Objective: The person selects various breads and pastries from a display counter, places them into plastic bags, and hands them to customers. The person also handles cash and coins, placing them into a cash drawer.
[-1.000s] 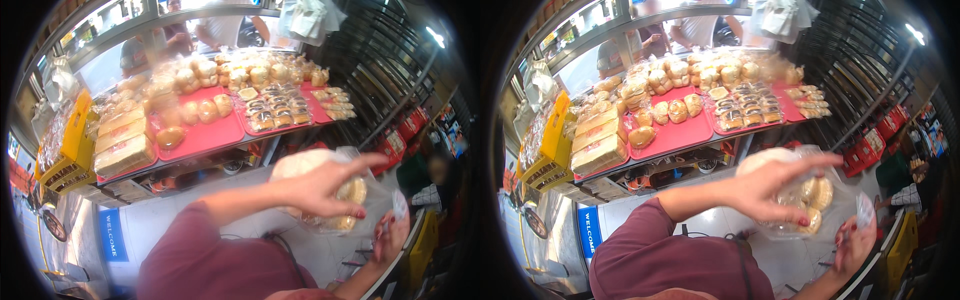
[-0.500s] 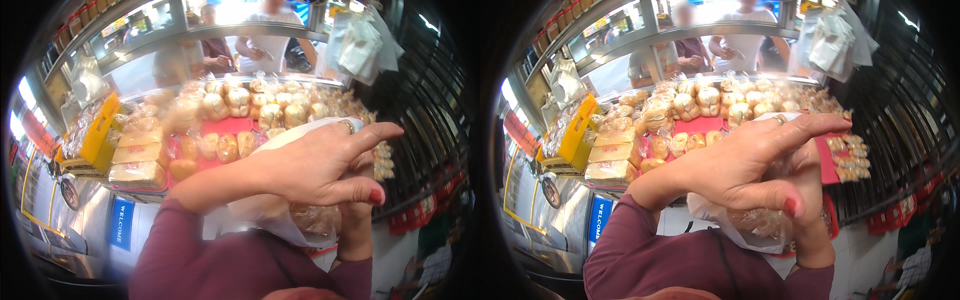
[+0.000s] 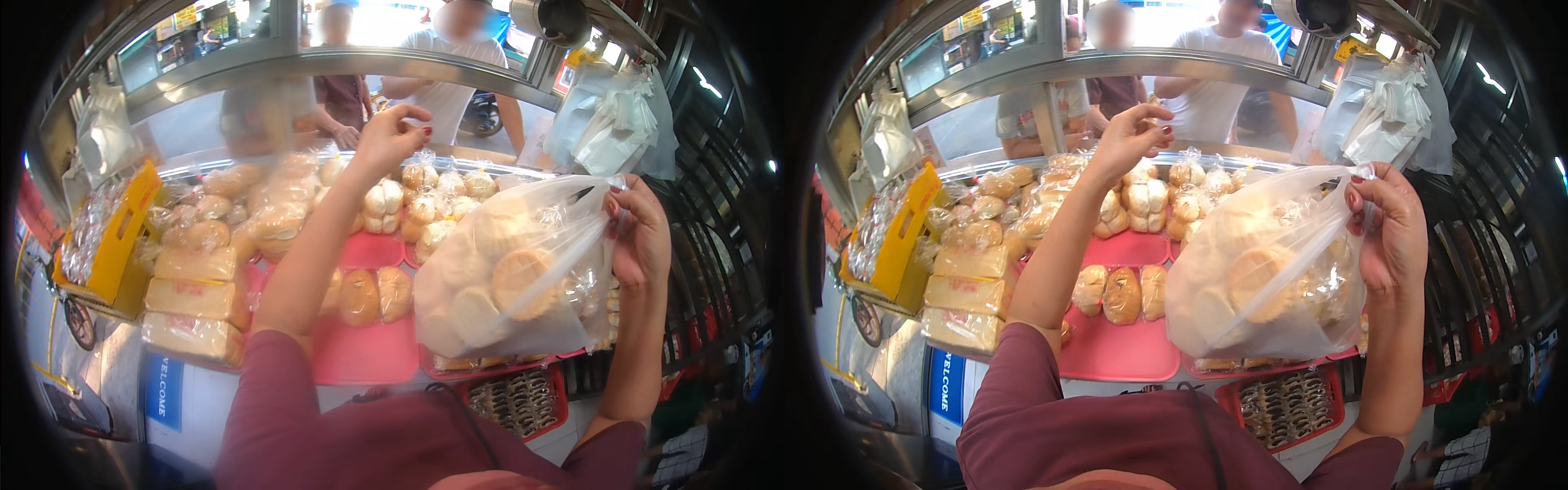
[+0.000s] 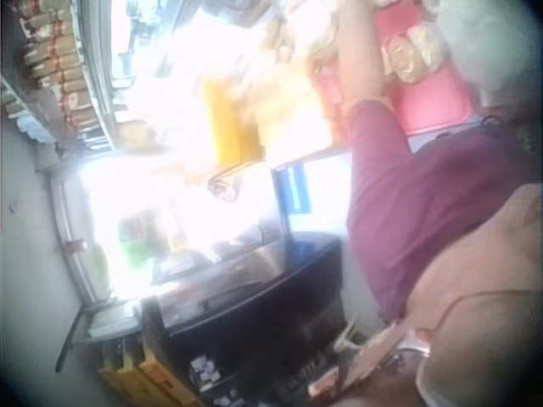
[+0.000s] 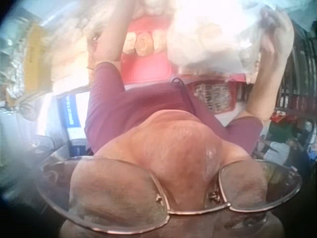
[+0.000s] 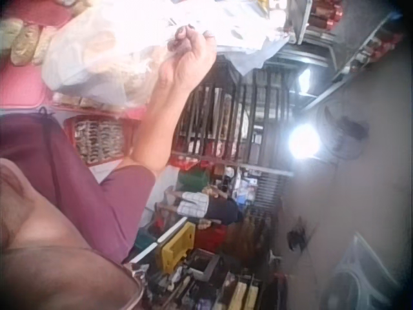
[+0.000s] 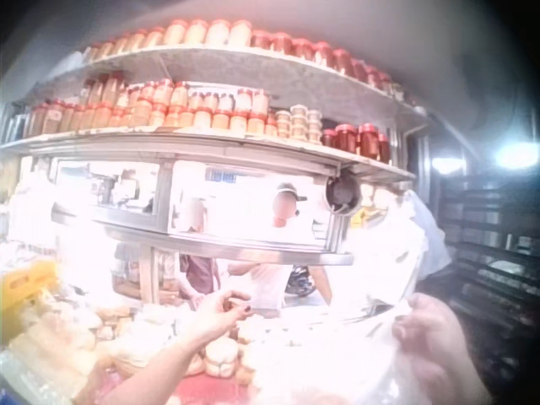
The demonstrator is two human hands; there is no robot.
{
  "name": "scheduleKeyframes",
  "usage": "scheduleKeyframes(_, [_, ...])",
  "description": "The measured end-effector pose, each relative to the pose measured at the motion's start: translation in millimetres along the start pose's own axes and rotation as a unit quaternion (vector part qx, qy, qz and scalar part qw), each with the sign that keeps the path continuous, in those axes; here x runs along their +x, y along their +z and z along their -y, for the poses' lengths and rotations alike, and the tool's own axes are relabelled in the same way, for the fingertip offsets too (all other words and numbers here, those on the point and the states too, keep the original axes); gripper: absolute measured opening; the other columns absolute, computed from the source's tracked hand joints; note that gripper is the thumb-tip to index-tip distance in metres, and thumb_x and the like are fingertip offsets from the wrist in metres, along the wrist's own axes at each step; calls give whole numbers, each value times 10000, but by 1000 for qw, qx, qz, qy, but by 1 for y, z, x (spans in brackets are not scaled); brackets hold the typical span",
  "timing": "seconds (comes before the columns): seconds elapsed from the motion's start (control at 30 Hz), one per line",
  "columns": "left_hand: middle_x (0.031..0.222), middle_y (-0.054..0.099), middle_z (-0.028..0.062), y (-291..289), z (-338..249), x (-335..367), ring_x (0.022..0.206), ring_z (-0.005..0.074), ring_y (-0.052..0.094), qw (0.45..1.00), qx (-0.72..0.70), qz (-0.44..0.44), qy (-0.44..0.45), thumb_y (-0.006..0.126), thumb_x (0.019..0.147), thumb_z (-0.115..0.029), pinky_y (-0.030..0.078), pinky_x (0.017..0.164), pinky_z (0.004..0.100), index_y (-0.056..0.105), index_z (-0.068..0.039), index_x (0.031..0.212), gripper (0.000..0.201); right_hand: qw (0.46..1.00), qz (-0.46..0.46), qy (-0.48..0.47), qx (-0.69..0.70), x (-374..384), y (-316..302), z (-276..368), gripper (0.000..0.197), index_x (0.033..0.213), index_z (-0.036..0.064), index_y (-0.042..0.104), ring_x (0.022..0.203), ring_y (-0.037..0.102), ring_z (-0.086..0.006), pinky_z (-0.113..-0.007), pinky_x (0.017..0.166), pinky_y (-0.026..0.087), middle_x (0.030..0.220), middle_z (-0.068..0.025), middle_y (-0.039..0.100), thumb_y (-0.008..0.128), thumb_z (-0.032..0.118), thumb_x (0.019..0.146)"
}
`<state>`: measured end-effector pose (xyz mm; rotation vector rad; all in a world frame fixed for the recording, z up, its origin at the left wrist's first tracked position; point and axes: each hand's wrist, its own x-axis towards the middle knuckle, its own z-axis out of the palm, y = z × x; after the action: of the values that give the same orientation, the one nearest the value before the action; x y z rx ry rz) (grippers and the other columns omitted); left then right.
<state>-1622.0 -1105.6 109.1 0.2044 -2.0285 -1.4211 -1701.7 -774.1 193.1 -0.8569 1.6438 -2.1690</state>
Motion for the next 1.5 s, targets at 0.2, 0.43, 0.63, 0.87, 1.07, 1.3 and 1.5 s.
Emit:
scheduleKeyframes(0.2, [1155,555,148,-5,64,64,975,174,593,994,-74,-83,11,700,862,-226,515,743,291,461,-98,1298,514,998,5,-50,-30,45,5,-13,100,905,-13,523,674,535,-143,-261,714,439,715,-69,557,541,-15,807])
scheduleKeyframes(0.43, [1092,539,231,19,83,152,880,237,622,951,89,-251,157,834,700,-349,544,650,306,345,-15,1318,856,996,25,-53,-70,70,-2,-18,137,933,-10,495,657,551,-161,-273,702,451,700,-93,578,541,-29,806])
scheduleKeyframes(0.63, [993,580,246,60,28,199,749,281,659,956,-113,-271,9,812,721,-257,530,516,340,374,5,1145,664,998,37,-47,-36,93,-11,-32,157,944,-11,488,638,544,-159,-276,672,443,680,-92,571,550,-28,801])
scheduleKeyframes(0.87, [724,625,153,36,68,205,499,235,647,936,-90,-333,64,626,863,-94,517,474,328,442,27,1040,283,994,81,-68,11,120,-2,-46,171,965,-6,489,630,502,-150,-276,651,408,668,-69,535,552,-4,805])
scheduleKeyframes(1.07, [922,633,100,50,115,84,795,153,642,976,-217,-23,-25,474,876,24,522,604,262,500,-46,1182,315,991,107,-80,7,144,2,-43,176,970,4,494,638,506,-143,-261,655,403,674,-58,538,564,16,809])
scheduleKeyframes(1.3, [1232,566,95,100,199,-30,1138,196,558,769,-598,23,-224,444,996,-189,490,924,312,441,-40,1339,374,970,193,-148,-10,208,83,-28,142,969,-12,503,670,554,-145,-257,670,450,718,-80,580,551,-4,835])
scheduleKeyframes(1.5, [1280,532,94,119,212,-21,1188,208,516,708,-691,27,-142,437,1000,-238,449,984,337,417,-52,1360,407,921,197,-228,-246,277,153,-26,243,1062,-33,585,733,620,-152,-266,673,478,811,-123,643,602,76,845])
